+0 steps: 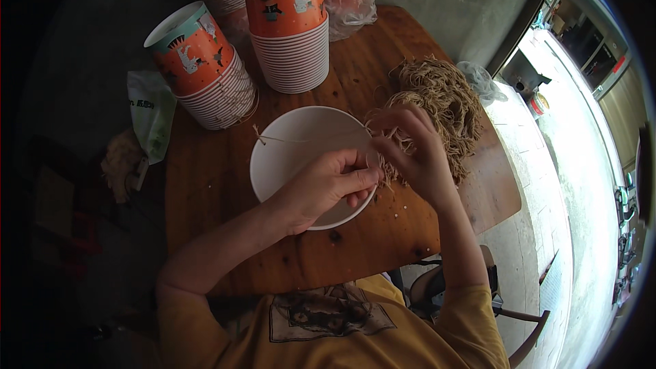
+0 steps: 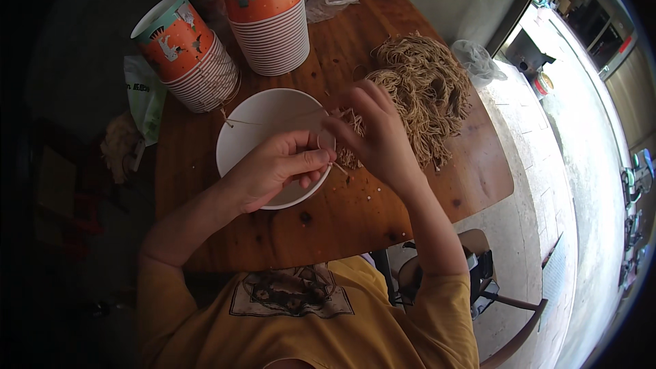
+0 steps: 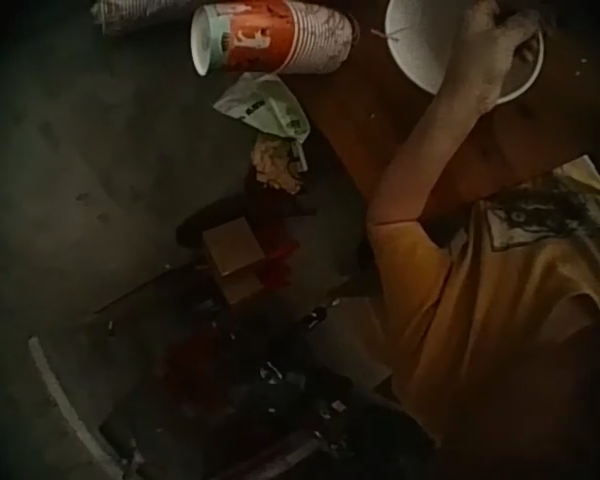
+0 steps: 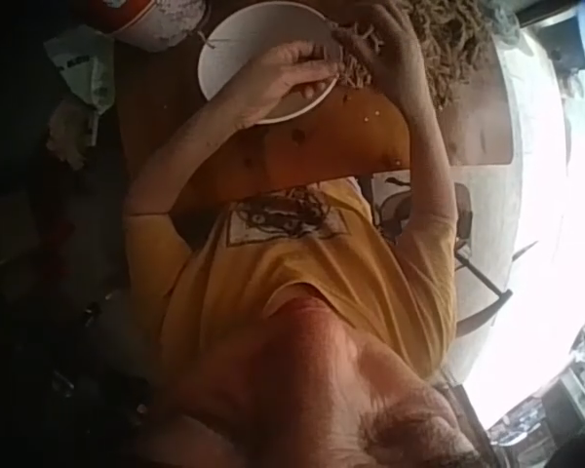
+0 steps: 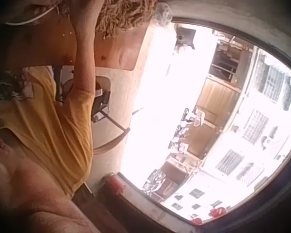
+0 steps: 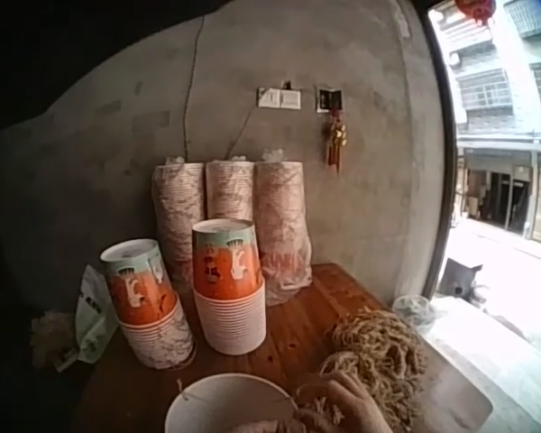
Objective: Threading and tying fiber rope handles onto printed paper buckets.
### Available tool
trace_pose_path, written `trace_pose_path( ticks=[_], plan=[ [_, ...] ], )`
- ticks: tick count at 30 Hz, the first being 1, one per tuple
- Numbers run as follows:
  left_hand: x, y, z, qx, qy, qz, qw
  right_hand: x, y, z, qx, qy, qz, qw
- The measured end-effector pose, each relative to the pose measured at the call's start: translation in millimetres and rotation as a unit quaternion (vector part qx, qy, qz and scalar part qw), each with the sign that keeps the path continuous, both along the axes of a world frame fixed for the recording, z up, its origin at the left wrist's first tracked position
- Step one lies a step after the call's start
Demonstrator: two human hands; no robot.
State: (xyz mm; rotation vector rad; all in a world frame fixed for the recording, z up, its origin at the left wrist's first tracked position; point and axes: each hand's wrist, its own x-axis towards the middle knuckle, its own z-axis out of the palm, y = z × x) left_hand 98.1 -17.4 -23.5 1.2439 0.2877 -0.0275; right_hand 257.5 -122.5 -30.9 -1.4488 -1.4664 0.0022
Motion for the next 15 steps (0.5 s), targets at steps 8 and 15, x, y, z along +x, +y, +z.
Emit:
trace_pose_path(
  ticks=[8, 15],
  plan=[
    [5.5, 2.3, -1.4, -0.001, 0.006, 0.018, 1.0, -39.2, -46.1, -23.6, -0.047, 0.107, -0.073, 0.99],
    [7.7, 1.8, -0.8, -0.049, 0.028, 0.042, 0.998, -55.7, -41.8, -15.3, 0.022, 0.067, -0.168, 0.983]
  ],
)
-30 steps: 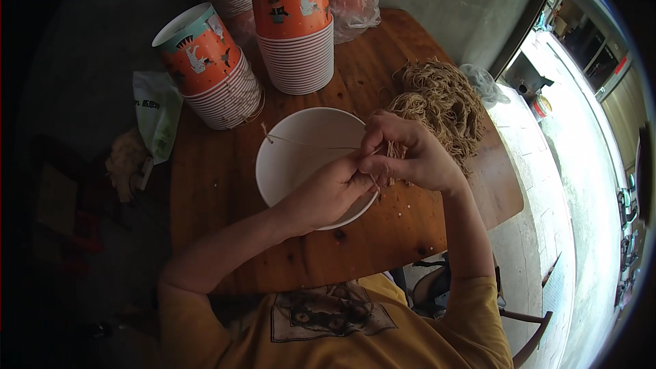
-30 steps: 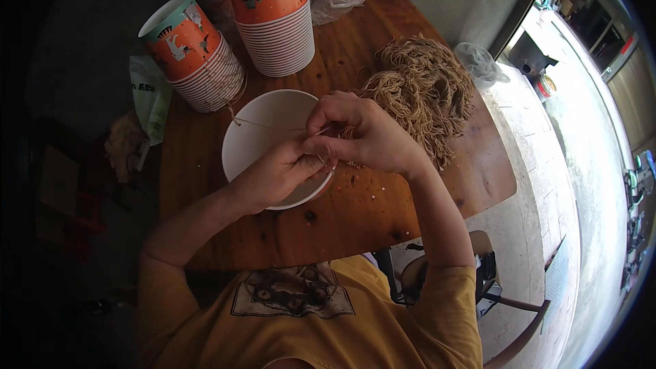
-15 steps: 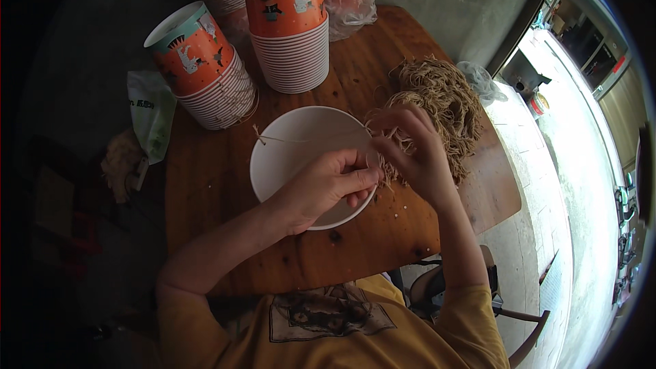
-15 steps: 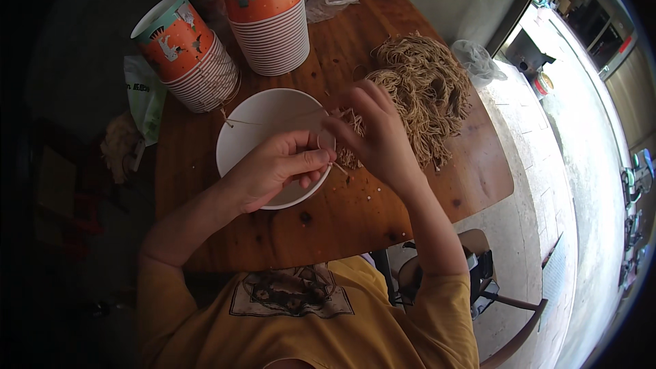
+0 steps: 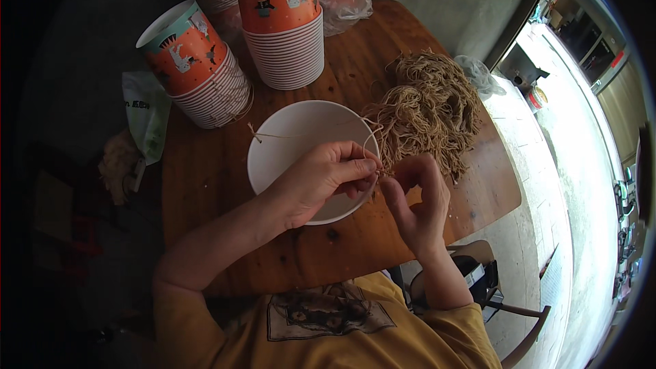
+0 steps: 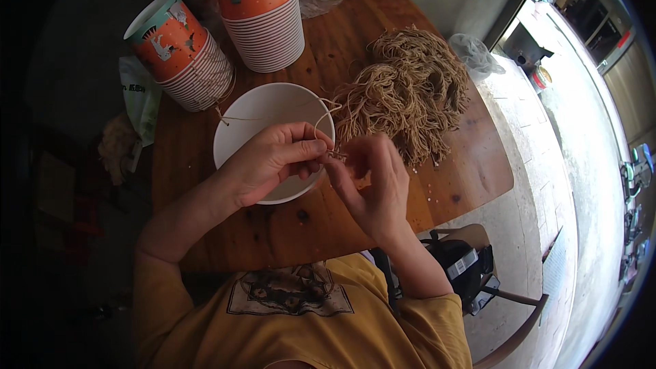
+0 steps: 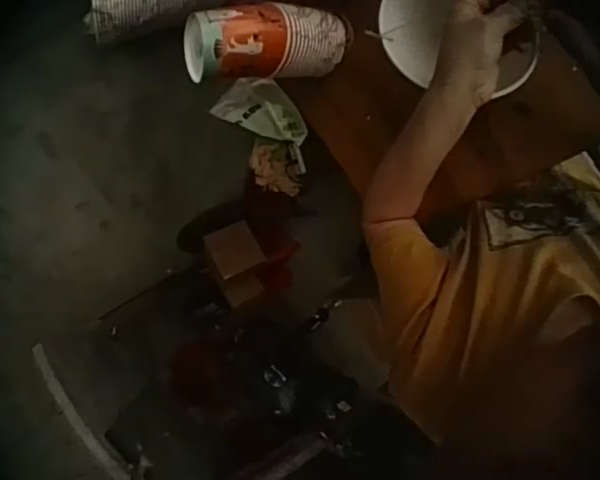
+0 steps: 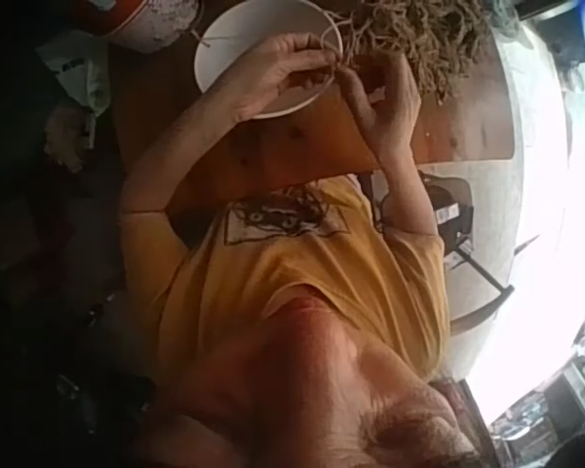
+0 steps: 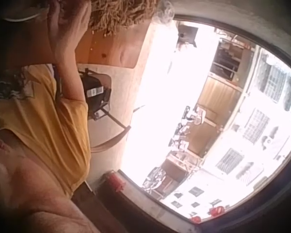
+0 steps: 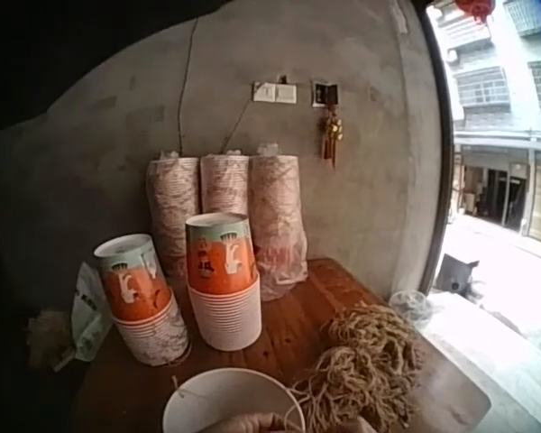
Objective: Threading and tying fiber rope handles onto printed paper buckets.
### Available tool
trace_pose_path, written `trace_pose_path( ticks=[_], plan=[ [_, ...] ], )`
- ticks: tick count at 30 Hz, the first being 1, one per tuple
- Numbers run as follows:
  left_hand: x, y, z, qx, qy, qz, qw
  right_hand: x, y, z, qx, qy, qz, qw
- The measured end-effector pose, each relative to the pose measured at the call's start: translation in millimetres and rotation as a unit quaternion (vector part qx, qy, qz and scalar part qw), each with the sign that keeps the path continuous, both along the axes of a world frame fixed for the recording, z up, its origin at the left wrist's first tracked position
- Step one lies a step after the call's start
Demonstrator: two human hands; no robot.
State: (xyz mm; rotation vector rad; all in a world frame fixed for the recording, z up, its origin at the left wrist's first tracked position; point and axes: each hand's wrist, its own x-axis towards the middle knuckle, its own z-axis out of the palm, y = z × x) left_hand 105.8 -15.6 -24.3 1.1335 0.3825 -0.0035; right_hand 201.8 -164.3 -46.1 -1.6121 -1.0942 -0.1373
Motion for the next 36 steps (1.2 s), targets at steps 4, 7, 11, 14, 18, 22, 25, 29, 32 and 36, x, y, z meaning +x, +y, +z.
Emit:
trace_pose_path(
  ticks=[4, 7, 11, 14, 18, 22, 25, 29, 32, 36],
  plan=[
    [-0.5, 2.1, -1.4, 0.0, -0.016, -0.014, 1.0, 5.4, -0.9, -8.2, -0.049, -0.012, 0.043, 0.998],
    [0.1, 2.6, -1.2, 0.013, -0.017, -0.015, 1.0, 3.6, -1.5, -8.5, -0.028, -0.005, 0.033, 0.999],
    [0.3, 3.8, 0.4, -0.046, 0.014, -0.038, 0.998, -5.8, -1.4, -5.6, -0.013, 0.035, 0.032, 0.999],
    [0.8, 6.0, 2.4, -0.076, 0.034, -0.05, 0.995, -12.2, -0.4, -11.2, -0.02, -0.037, 0.054, 0.998],
    [-0.8, 3.7, 7.5, -0.061, 0.037, -0.047, 0.996, -8.6, -3.8, -8.7, -0.045, -0.043, 0.055, 0.997],
    [-0.1, 0.1, 7.4, 0.014, 0.022, -0.035, 0.999, 8.8, -5.8, 2.8, -0.007, -0.079, 0.1, 0.992],
    [1.4, -4.9, 14.5, 0.073, 0.033, -0.031, 0.996, 26.9, 3.2, 21.5, -0.04, -0.178, 0.091, 0.979],
    [1.6, -6.9, 14.8, 0.081, 0.005, -0.031, 0.996, 41.7, 15.4, 30.1, -0.104, -0.236, 0.192, 0.947],
    [2.7, -9.9, 15.7, 0.076, 0.009, -0.018, 0.997, 48.3, 18.3, 36.8, -0.115, -0.271, 0.223, 0.929],
    [1.5, -11.5, 15.7, 0.088, 0.014, -0.003, 0.996, 56.5, 23.6, 47.2, -0.13, -0.329, 0.266, 0.897]
  ],
)
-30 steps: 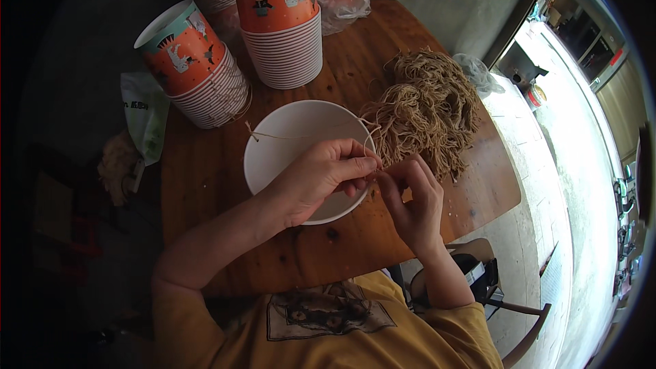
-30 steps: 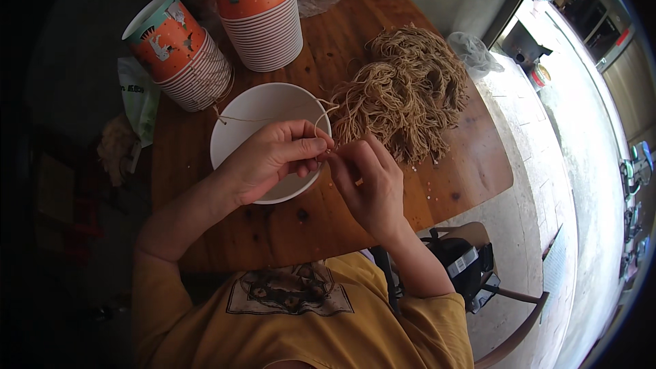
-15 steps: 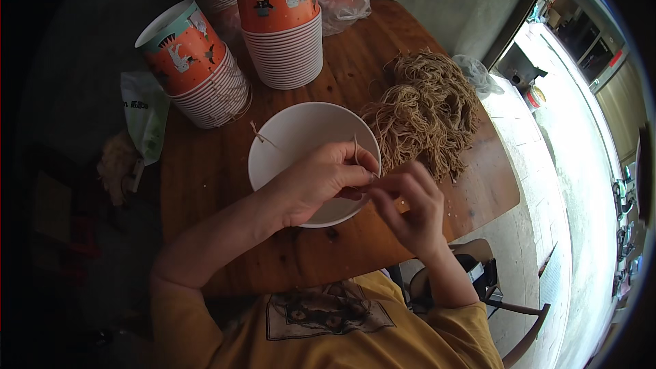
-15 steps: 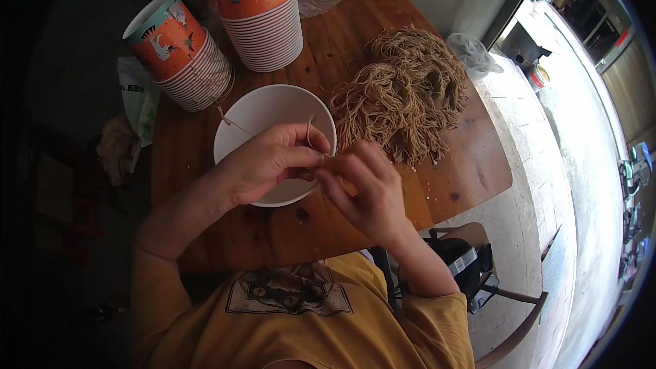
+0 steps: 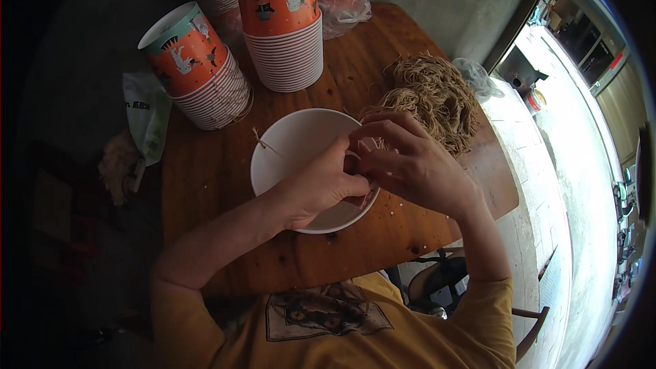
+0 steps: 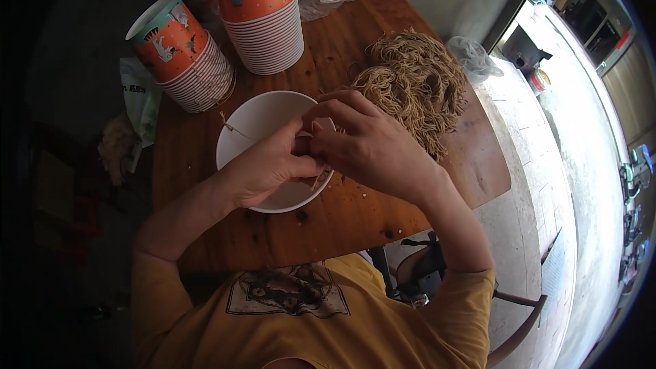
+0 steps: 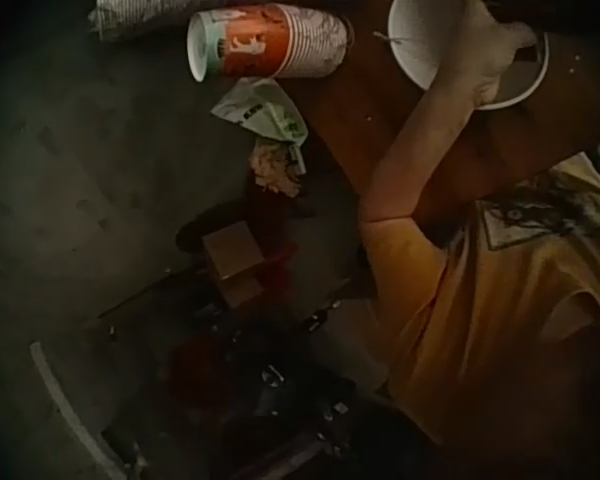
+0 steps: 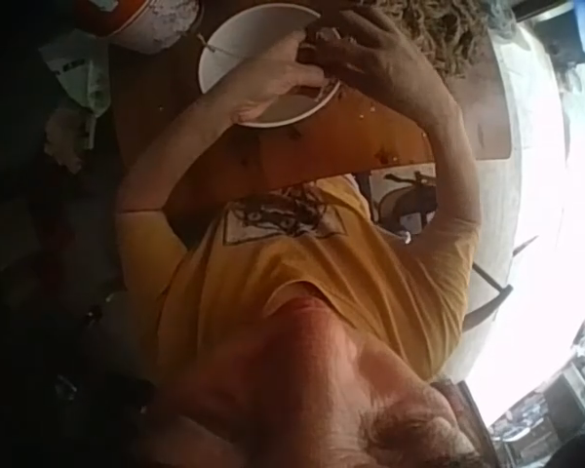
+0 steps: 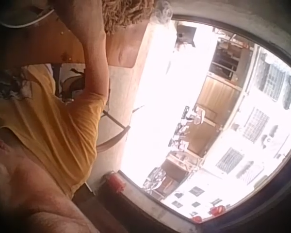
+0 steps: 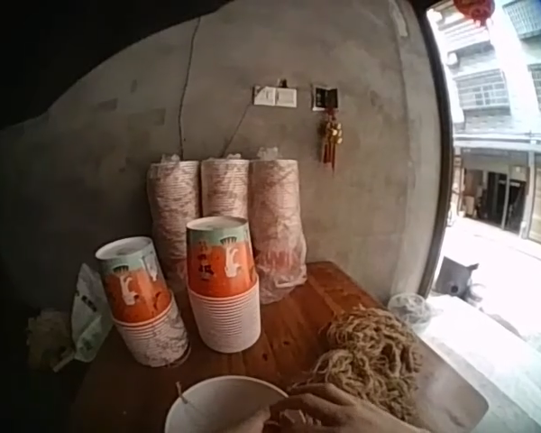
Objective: Threading and tying fiber rope handles onto printed paper buckets.
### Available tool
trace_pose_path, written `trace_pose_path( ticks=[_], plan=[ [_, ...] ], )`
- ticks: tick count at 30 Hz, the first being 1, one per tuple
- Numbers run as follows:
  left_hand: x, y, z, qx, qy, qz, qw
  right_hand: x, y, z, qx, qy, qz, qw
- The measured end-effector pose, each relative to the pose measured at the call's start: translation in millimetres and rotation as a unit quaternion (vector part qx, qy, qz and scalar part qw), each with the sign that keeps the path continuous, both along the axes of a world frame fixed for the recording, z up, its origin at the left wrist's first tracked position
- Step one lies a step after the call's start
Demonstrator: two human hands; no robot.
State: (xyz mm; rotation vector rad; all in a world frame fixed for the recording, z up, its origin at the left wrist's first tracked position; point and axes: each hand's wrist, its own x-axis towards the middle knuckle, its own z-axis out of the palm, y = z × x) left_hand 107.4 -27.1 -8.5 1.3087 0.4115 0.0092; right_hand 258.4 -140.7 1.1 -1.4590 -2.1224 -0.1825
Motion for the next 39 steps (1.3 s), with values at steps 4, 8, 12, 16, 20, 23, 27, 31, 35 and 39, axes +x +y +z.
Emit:
trace_pose_path(
  ticks=[4, 8, 12, 16, 20, 23, 27, 31, 35, 39],
  plan=[
    [-1.7, 6.4, -3.1, 0.008, 0.014, -0.029, 0.999, 0.6, 3.1, 0.2, 0.003, 0.014, -0.022, 1.0],
    [-5.5, 6.6, -3.0, 0.047, 0.004, -0.046, 0.998, 6.0, -3.8, -1.0, -0.034, 0.067, 0.048, 0.996],
    [-8.7, 3.9, -6.0, 0.126, -0.017, -0.072, 0.989, 7.8, -6.0, -21.3, -0.082, 0.277, 0.105, 0.952],
    [-12.2, 4.7, -5.6, 0.102, 0.006, -0.069, 0.992, -0.8, -10.3, -28.0, -0.088, 0.429, 0.103, 0.893],
    [-13.2, 6.0, -1.7, 0.064, -0.001, -0.058, 0.996, -6.1, -20.4, -31.7, -0.223, 0.605, 0.022, 0.764],
    [-15.8, 5.7, 1.7, 0.038, 0.01, -0.058, 0.998, -7.9, -20.1, -27.3, -0.169, 0.462, 0.011, 0.871],
    [-19.4, 5.7, 1.2, 0.024, -0.005, -0.035, 0.999, -19.3, -20.2, -10.6, -0.118, 0.248, -0.043, 0.961],
    [-19.8, 3.6, 2.6, 0.027, -0.007, -0.01, 1.0, -27.1, -23.1, -16.1, -0.06, 0.186, -0.085, 0.977],
    [-20.3, 1.4, 3.5, 0.054, -0.02, -0.001, 0.998, -32.2, -23.3, -18.0, -0.071, 0.195, -0.111, 0.972],
    [-24.0, -1.7, -4.2, 0.227, -0.098, -0.012, 0.969, -30.3, -21.5, -14.8, -0.116, 0.279, -0.107, 0.947]
  ],
)
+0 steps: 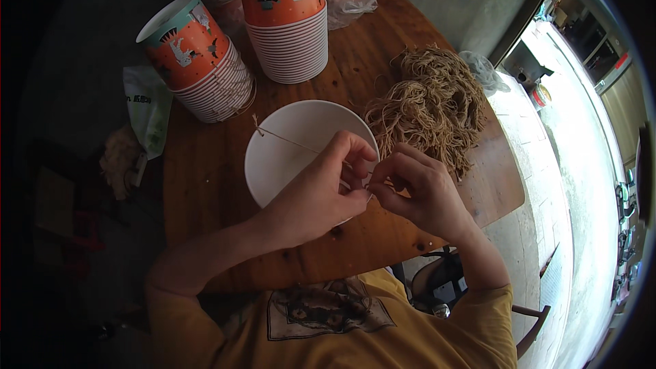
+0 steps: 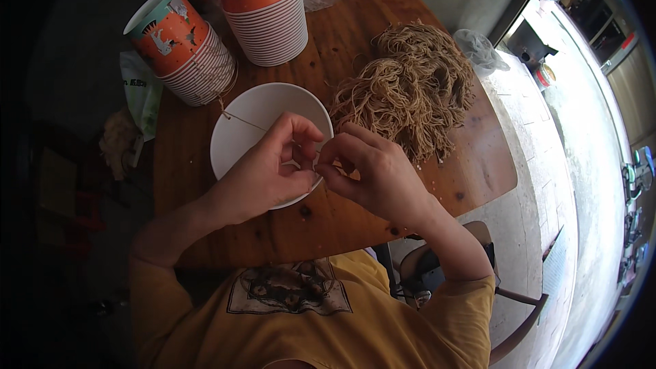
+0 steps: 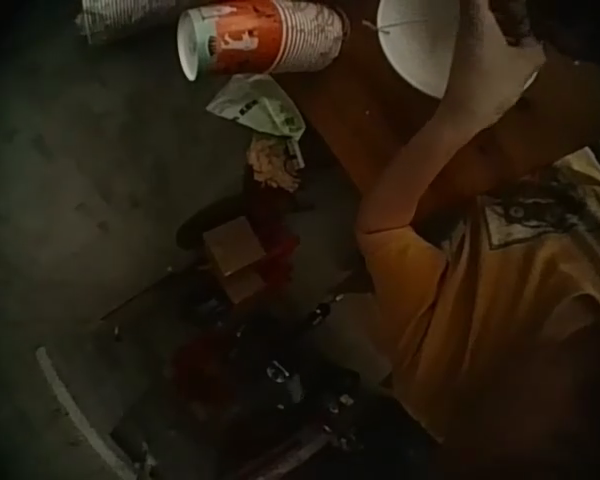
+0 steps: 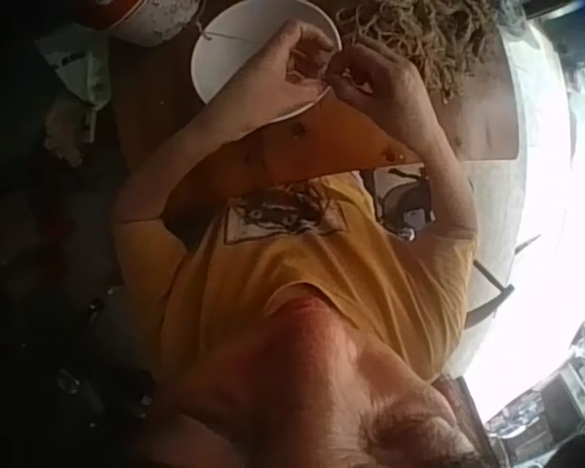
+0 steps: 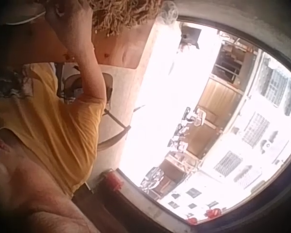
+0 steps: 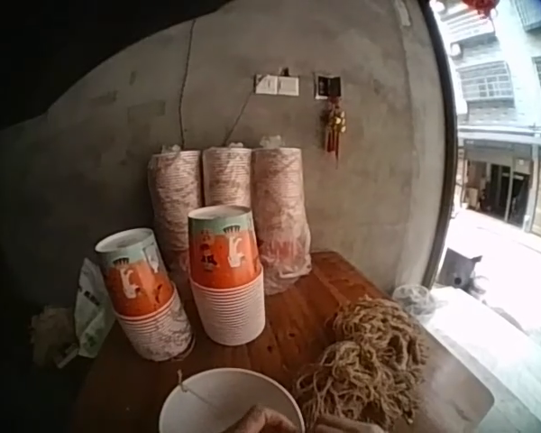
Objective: Threading and tying fiber rope handles onto printed paper buckets.
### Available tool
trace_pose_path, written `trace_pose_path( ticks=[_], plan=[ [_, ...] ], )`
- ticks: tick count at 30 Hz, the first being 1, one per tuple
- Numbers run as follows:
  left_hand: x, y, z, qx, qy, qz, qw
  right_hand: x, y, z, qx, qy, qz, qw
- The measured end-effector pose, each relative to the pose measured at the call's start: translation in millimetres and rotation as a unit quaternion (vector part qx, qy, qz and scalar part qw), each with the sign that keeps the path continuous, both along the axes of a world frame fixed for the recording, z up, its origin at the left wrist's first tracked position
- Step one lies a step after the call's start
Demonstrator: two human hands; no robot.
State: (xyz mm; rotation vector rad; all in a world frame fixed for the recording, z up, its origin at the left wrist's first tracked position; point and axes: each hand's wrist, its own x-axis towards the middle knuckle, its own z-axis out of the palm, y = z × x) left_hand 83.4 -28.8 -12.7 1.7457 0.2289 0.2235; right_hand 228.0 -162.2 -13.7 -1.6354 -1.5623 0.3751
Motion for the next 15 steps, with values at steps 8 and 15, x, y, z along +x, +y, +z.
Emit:
trace_pose_path(
  ticks=[8, 15],
  plan=[
    [-3.6, -1.3, 0.3, 0.197, 0.009, 0.021, 0.98, 0.4, 2.0, -5.6, -0.01, 0.062, -0.004, 0.998],
    [-7.3, 4.2, -4.2, 0.096, 0.05, 0.008, 0.994, -4.9, -1.0, -4.7, -0.034, 0.113, -0.016, 0.993]
  ],
)
